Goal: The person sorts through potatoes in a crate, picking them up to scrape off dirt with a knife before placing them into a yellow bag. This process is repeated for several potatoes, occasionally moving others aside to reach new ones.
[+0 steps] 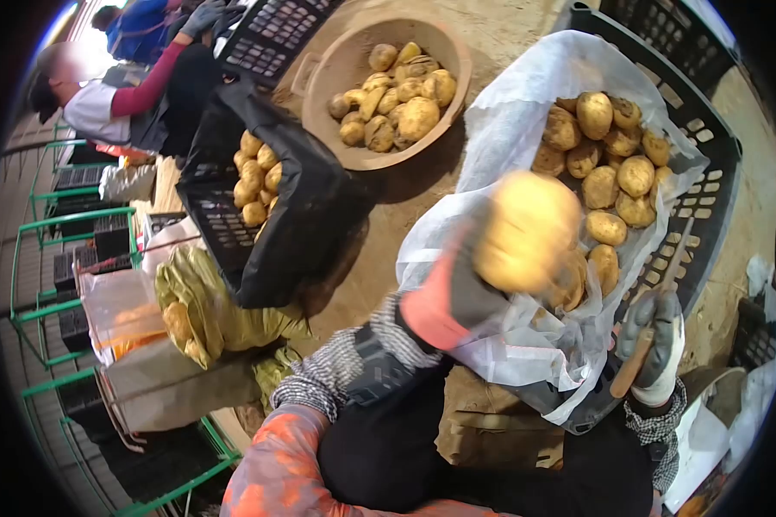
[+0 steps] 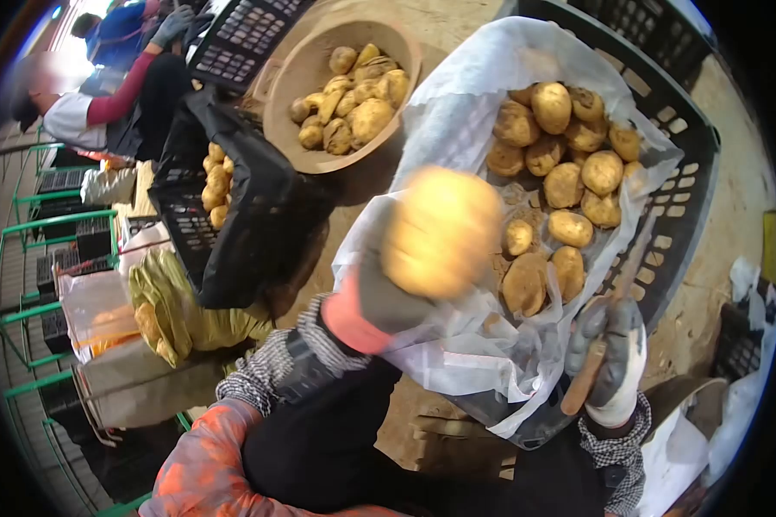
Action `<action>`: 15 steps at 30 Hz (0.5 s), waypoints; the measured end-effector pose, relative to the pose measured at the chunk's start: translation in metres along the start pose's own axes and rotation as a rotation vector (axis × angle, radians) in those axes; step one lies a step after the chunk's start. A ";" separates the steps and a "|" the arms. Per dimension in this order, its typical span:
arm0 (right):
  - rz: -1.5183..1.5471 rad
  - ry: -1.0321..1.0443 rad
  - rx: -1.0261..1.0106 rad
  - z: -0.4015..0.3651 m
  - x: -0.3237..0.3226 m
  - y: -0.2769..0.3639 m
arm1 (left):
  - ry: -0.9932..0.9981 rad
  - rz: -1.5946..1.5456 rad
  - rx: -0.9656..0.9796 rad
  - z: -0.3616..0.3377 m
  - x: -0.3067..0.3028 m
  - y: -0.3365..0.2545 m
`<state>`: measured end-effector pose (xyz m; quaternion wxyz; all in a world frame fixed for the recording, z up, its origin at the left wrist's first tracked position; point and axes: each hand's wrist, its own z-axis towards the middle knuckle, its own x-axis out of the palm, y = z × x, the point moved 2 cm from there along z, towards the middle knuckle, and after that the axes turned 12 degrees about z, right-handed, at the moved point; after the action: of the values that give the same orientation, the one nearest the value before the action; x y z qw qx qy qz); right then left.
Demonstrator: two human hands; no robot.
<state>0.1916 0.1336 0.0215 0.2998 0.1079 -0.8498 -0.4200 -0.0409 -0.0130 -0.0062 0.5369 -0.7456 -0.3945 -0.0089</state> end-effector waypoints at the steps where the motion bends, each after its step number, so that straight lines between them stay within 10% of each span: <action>1: 0.014 0.074 -0.080 0.002 0.004 0.005 | -0.074 -0.321 0.022 -0.006 -0.008 -0.030; 4: 0.021 0.020 -0.049 0.004 0.010 0.005 | -0.085 -0.608 0.388 -0.022 -0.076 -0.096; 6: -0.017 0.002 -0.074 0.003 -0.002 -0.004 | -0.497 0.089 0.774 -0.040 -0.146 -0.117; 8: 0.097 -0.113 -0.002 0.000 0.000 -0.001 | -0.291 -0.503 0.660 -0.053 -0.175 -0.120; 10: 0.153 -0.074 -0.056 0.004 0.002 0.006 | -0.578 -0.202 0.522 -0.038 -0.116 -0.110; 13: 0.385 -0.008 -0.150 0.010 -0.001 0.008 | 0.145 -0.121 0.234 0.010 -0.028 -0.078; 15: 0.404 -0.029 -0.149 0.009 -0.005 0.009 | 0.304 0.507 0.134 0.048 0.031 -0.058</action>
<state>0.1902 0.1473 0.0222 0.3727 -0.0934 -0.8250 -0.4146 -0.0738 0.0502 0.0336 0.6231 -0.7733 -0.1107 0.0398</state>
